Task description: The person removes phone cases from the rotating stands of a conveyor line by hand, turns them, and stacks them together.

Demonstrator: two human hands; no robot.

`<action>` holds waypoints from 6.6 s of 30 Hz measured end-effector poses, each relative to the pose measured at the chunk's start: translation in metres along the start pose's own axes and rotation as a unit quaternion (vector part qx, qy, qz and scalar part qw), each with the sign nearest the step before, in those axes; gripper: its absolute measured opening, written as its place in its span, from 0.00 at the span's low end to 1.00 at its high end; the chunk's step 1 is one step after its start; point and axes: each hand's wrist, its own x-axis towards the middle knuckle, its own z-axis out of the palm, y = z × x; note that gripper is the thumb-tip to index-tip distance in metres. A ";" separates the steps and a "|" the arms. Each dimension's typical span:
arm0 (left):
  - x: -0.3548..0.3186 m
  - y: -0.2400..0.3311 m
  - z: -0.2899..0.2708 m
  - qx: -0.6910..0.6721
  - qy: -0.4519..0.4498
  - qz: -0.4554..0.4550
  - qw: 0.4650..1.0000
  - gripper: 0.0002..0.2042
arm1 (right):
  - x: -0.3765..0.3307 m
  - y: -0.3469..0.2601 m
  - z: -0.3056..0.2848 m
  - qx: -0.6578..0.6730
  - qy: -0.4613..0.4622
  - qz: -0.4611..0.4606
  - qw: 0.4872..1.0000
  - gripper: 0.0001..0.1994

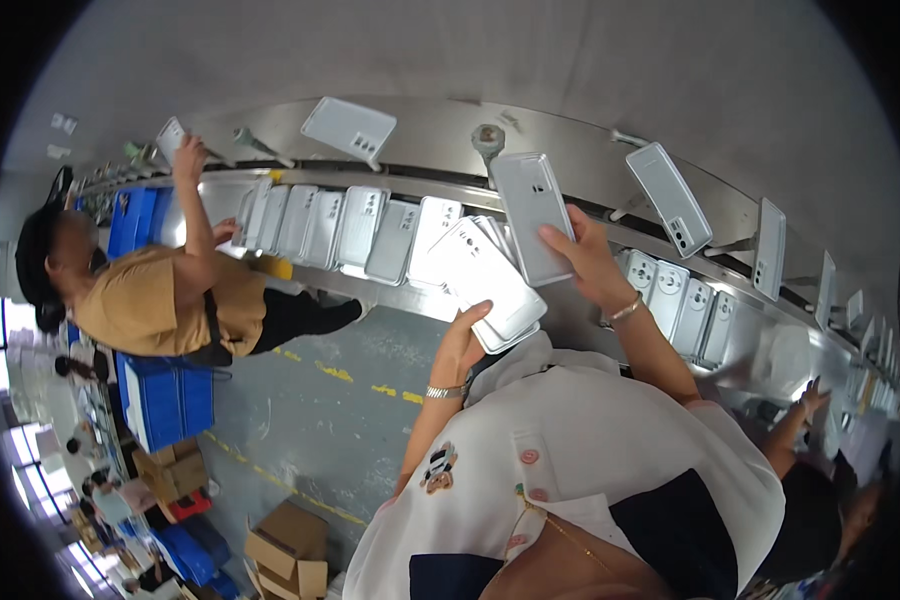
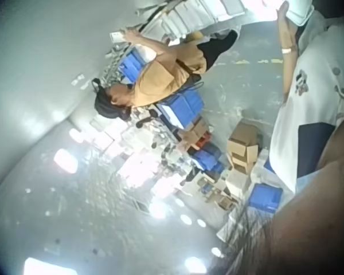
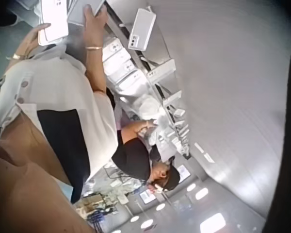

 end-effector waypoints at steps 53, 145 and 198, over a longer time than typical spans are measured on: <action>-0.004 0.025 0.038 0.102 0.095 0.172 0.975 0.30 | -0.039 0.025 0.065 -0.326 -0.138 -0.146 0.924 0.23; -0.029 0.012 0.017 0.021 -0.057 0.041 0.997 0.26 | -0.053 0.034 0.059 -0.494 -0.039 -0.219 0.840 0.26; 0.030 0.001 -0.054 -0.027 -0.088 -0.052 0.994 0.34 | 0.009 0.008 0.002 -0.035 0.026 0.042 0.998 0.19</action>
